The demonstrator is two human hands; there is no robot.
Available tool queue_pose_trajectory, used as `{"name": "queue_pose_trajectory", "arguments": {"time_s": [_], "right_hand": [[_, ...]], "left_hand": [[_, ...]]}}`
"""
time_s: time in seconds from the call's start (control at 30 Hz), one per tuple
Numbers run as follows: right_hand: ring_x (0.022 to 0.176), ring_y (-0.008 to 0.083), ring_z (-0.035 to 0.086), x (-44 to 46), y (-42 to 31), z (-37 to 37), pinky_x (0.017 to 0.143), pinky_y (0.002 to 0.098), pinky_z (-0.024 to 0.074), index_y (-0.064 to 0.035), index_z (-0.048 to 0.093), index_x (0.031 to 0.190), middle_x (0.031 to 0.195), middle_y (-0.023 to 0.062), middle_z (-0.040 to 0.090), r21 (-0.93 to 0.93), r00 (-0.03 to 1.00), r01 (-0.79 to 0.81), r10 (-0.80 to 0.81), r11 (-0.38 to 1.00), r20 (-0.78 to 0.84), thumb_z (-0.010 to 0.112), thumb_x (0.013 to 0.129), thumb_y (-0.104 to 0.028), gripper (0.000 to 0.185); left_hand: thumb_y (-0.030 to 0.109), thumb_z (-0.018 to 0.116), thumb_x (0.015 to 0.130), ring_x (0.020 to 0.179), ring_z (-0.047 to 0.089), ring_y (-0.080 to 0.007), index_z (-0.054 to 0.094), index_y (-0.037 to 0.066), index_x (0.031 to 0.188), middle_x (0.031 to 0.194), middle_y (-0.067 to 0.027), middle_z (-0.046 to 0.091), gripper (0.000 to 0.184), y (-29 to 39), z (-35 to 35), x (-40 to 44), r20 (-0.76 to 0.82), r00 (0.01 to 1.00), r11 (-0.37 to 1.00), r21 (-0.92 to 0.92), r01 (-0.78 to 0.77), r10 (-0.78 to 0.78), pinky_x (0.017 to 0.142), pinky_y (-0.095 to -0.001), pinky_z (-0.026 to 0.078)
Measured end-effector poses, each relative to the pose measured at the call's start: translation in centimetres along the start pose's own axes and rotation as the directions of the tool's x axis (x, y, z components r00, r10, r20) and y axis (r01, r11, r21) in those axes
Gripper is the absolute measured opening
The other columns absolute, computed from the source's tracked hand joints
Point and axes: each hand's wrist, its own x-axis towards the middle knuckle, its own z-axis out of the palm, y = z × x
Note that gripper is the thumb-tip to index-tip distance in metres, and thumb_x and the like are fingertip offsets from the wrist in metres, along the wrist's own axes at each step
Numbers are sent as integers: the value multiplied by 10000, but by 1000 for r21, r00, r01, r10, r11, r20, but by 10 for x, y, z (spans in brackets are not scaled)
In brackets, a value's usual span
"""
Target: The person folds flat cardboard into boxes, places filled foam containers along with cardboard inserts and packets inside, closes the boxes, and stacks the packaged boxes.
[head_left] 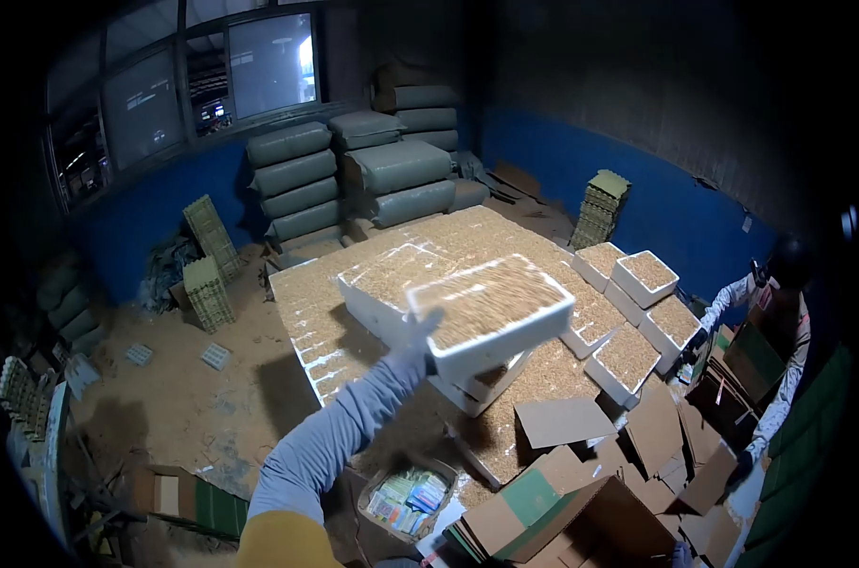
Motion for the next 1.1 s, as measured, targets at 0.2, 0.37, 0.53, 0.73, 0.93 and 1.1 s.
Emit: {"name": "queue_pose_trajectory", "arguments": {"time_s": [0.2, 0.37, 0.53, 0.73, 0.93, 1.1], "right_hand": [[795, 186, 597, 3, -3, 5, 713, 302, 479, -13, 624, 971, 876, 90, 640, -9, 997, 65, -64, 998, 48, 508, 923, -116, 162], [807, 202, 609, 2, 2, 2, 723, 309, 486, -7, 628, 972, 886, 106, 650, 1, 991, 114, -114, 993, 69, 519, 915, -108, 158], [819, 219, 621, 3, 21, -9, 733, 316, 492, -2, 632, 974, 896, 123, 659, 9, 971, 205, -204, 979, 123, 531, 907, -99, 155], [793, 235, 623, -11, 5, -8, 732, 319, 471, 20, 623, 972, 854, 151, 655, 112, 977, 169, -181, 979, 109, 478, 942, -221, 282], [766, 159, 584, 0, 19, -22, 801, 266, 452, 12, 632, 1067, 832, 88, 650, 161, 949, 33, -82, 986, 305, 451, 968, -300, 374], [1037, 201, 597, 81, 36, 13, 928, 295, 445, -11, 626, 1134, 1120, 108, 646, 183, 837, -72, -40, 980, 545, 565, 929, -329, 383]], "left_hand": [[365, 486, 977, 1097, 596, -309, 186, 12, 1442, 1286, -232, 491, 657, -102, 154, -131, 510, 836, 972, 4, 233, -202, 974, -369, 503], [548, 486, 924, 1437, 117, -319, -13, 101, 1519, 1545, -234, 76, 896, -171, 189, -178, 603, 704, 882, 465, 72, -375, 1158, -413, 160], [451, 573, 912, 1317, 328, -251, 40, 85, 1518, 1460, -188, 294, 886, -155, 141, -195, 550, 694, 826, 551, 117, -465, 1087, -372, 304], [264, 591, 937, 1283, 386, -208, 12, 127, 1527, 1433, -149, 367, 838, -124, 137, -233, 439, 694, 720, 674, 166, -571, 1061, -355, 339], [334, 550, 947, 595, 542, -159, 40, 47, 1494, 1082, -204, 594, 801, -168, 101, -215, 452, 760, 413, 871, -264, -467, 583, -283, 499], [272, 544, 935, 891, 619, -451, 304, -42, 1376, 926, -315, 618, 592, -177, 144, -235, 335, 908, -96, 925, -368, -253, 756, -485, 498]]}}
